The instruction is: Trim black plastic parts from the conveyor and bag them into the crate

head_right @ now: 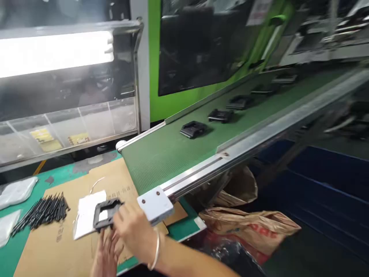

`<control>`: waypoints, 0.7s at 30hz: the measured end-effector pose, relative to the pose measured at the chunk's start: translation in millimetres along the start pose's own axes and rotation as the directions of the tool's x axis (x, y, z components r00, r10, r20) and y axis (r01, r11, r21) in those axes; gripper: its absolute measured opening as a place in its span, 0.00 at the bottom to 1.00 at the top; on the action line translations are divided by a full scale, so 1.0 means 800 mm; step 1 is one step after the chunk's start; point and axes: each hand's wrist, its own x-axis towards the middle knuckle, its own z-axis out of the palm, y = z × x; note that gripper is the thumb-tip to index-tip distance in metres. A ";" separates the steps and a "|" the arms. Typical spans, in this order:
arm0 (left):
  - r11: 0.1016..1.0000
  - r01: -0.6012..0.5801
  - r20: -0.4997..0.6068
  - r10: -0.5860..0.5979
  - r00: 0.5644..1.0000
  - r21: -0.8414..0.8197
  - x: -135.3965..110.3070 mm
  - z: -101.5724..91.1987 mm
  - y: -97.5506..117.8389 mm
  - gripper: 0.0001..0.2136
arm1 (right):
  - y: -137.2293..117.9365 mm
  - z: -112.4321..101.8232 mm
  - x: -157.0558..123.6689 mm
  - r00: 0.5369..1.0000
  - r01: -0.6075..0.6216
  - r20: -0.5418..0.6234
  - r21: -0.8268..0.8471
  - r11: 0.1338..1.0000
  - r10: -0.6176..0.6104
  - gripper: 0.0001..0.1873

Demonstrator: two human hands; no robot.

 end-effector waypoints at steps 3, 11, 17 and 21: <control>0.967 -0.049 -0.152 0.010 0.988 -0.251 0.001 -0.017 0.032 0.11 | -0.076 0.059 -0.018 0.998 0.049 0.020 0.270 0.962 -0.057 0.10; 0.945 -0.042 -0.513 -0.139 0.847 -0.325 -0.014 -0.088 0.088 0.08 | -0.040 0.233 -0.041 0.726 -0.618 0.479 0.139 0.774 0.494 0.07; 0.898 0.011 -0.476 -0.243 0.845 -0.439 -0.013 -0.112 0.097 0.07 | -0.056 0.244 -0.050 0.753 -0.564 0.558 0.276 0.778 0.348 0.09; 0.841 0.048 -0.439 -0.330 0.836 -0.539 -0.012 -0.105 0.108 0.05 | -0.096 0.191 -0.034 0.837 -0.503 0.502 0.551 0.666 0.217 0.14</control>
